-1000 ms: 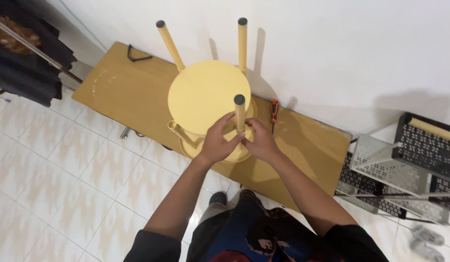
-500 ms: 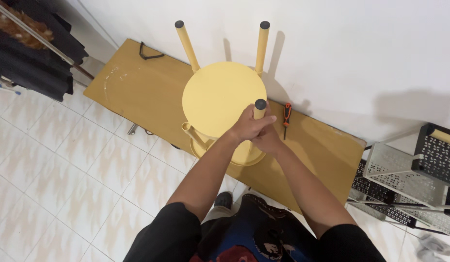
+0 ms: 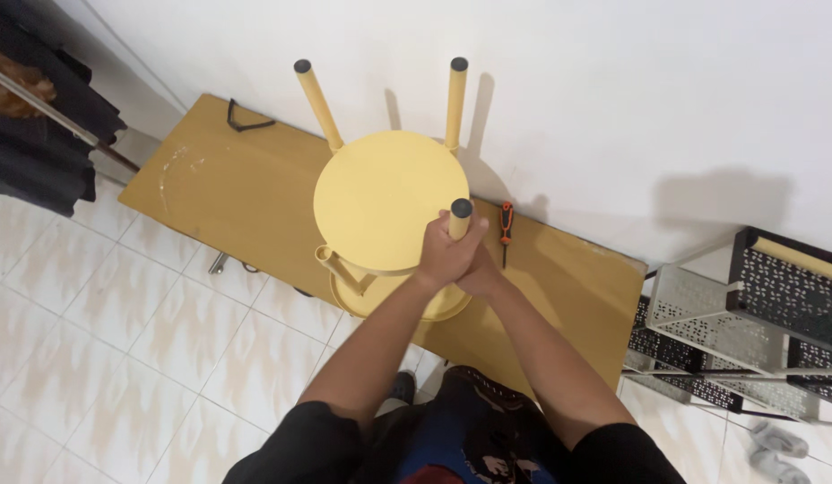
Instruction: The person disassembles a yellow plastic stool by removing its legs one at a time and placing them on a nearby metal shelf. The stool is turned upside down on a wooden cabinet during the process.
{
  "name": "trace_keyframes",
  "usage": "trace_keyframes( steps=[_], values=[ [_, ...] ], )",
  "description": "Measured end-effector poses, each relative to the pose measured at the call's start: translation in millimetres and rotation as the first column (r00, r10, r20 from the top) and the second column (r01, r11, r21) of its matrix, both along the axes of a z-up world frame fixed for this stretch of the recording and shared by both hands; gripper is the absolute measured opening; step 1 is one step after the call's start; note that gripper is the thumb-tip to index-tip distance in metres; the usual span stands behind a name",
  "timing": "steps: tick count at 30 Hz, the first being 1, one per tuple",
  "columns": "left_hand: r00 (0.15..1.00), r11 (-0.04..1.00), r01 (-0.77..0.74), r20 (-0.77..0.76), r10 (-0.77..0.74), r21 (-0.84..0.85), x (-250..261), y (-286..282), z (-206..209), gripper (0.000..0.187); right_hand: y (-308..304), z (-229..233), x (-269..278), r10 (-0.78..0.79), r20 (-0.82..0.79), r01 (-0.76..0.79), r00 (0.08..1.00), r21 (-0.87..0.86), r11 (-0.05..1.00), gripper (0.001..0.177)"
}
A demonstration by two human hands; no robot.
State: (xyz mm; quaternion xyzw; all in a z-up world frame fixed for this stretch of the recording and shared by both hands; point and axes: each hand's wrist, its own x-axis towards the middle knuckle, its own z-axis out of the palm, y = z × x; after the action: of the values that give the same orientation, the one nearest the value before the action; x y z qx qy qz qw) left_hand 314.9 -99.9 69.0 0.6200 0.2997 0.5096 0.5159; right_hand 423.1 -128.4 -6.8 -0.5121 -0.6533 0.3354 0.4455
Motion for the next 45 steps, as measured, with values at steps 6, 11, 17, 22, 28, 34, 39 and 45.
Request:
trace_keyframes(
  steps=[6, 11, 17, 22, 28, 34, 39, 45],
  values=[
    [0.852, 0.823, 0.457, -0.1, -0.514, -0.337, -29.4, 24.5, 3.9, 0.029, -8.3, 17.2, -14.4, -0.055, -0.202, 0.019, 0.978, -0.174, 0.985, 0.1],
    [0.909, 0.892, 0.328, -0.152, -0.387, -0.311, -22.4, 16.0, 7.3, 0.018, -7.7, 23.4, -14.7, -0.054, 0.082, 0.045, 0.995, 0.101, 0.994, 0.087],
    [0.961, 0.953, -0.272, -0.092, 0.261, -0.134, 11.3, -26.4, 5.1, 0.025, -5.8, 22.3, -12.4, -0.07, 0.281, 0.081, 0.957, -0.025, 0.996, 0.088],
    [0.983, 0.993, -0.024, -0.181, 0.003, -0.115, -9.6, -20.6, 19.7, 0.024, -16.7, 27.3, -12.6, -0.048, -0.047, 0.043, 0.998, -0.111, 0.993, 0.084],
    [0.939, 0.831, -0.129, -0.202, 0.277, 0.54, -50.7, -32.7, 49.0, 0.025, -10.5, 23.9, -13.3, -0.097, 0.185, 0.075, 0.978, 0.123, 0.99, 0.065],
    [0.557, 0.117, 0.718, -0.668, 0.494, 0.686, -63.4, -19.4, 65.1, 0.026, -1.3, -12.4, -5.0, 0.019, -0.342, -0.014, 0.94, 0.016, 1.0, 0.069],
    [0.1, -0.004, 0.979, -0.471, 0.876, 0.202, -39.2, -5.7, 76.3, 0.046, 2.2, -22.1, -5.9, -0.078, 0.077, 0.079, 0.994, 0.002, 0.997, 0.065],
    [0.029, -0.045, 0.998, -0.343, 0.939, -0.039, -20.6, -1.0, 84.9, 0.036, -8.6, 9.4, -16.4, -0.112, -0.045, 0.117, 0.993, 0.133, 0.984, 0.071]
  ],
)
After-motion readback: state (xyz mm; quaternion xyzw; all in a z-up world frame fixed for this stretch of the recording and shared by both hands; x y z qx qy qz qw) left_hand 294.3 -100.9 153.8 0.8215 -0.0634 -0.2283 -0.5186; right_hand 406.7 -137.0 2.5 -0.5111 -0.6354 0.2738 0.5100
